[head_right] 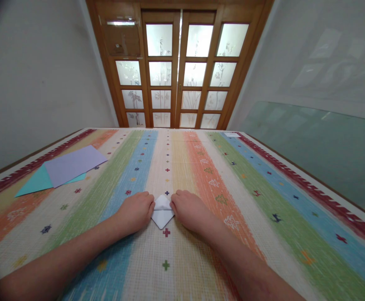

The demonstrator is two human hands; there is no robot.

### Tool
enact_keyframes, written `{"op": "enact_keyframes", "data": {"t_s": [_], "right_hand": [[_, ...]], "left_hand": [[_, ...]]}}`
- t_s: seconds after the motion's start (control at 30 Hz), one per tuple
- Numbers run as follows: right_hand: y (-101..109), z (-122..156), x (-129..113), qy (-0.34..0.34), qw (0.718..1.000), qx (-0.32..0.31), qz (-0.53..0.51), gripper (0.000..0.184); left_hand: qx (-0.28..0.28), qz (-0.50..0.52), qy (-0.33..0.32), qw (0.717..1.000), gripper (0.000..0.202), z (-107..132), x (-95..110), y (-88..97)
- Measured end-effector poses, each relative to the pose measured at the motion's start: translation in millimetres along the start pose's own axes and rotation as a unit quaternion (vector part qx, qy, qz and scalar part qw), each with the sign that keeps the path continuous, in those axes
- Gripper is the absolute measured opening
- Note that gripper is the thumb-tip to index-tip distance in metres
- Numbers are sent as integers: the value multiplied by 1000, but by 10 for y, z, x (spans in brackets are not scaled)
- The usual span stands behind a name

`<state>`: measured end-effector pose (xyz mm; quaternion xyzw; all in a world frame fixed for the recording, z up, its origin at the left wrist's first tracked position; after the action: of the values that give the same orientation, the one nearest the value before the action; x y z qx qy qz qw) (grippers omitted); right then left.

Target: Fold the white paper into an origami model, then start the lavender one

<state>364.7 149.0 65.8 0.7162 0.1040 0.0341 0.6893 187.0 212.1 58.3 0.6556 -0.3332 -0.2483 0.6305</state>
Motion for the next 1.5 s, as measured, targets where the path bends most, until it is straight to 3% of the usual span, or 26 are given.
{"op": "enact_keyframes", "data": {"t_s": [0.33, 0.6, 0.73, 1.2, 1.37, 1.5], "right_hand": [[23, -22, 8, -11, 999, -10, -32, 27], [-46, -81, -68, -93, 994, 28, -39, 50], [-68, -105, -90, -100, 992, 59, -54, 43], [-58, -89, 1, -113, 988, 39, -94, 23], [-24, -44, 26, -63, 987, 59, -135, 18], [-18, -31, -32, 13, 992, 48, -114, 24]], "left_hand": [[-7, 9, 32, 999, 29, -17, -38, -26], [-8, 12, 25, 1000, 30, -12, -39, -18], [-11, 10, 25, 1000, 31, -24, -45, -21], [-43, 16, 50, 998, 30, -25, -46, 31], [-4, 25, 40, 999, 23, 15, -58, 58], [47, 62, -44, 996, 19, 33, -62, 61]]}}
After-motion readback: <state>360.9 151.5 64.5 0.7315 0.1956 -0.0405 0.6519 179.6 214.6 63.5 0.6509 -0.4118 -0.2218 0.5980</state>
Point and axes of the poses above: each hand's wrist, its own z-axis away from the middle knuckle, its own y-axis out of the back of the hand, x = y × z, the point moved 2 cm from there along -z, towards the middle knuckle
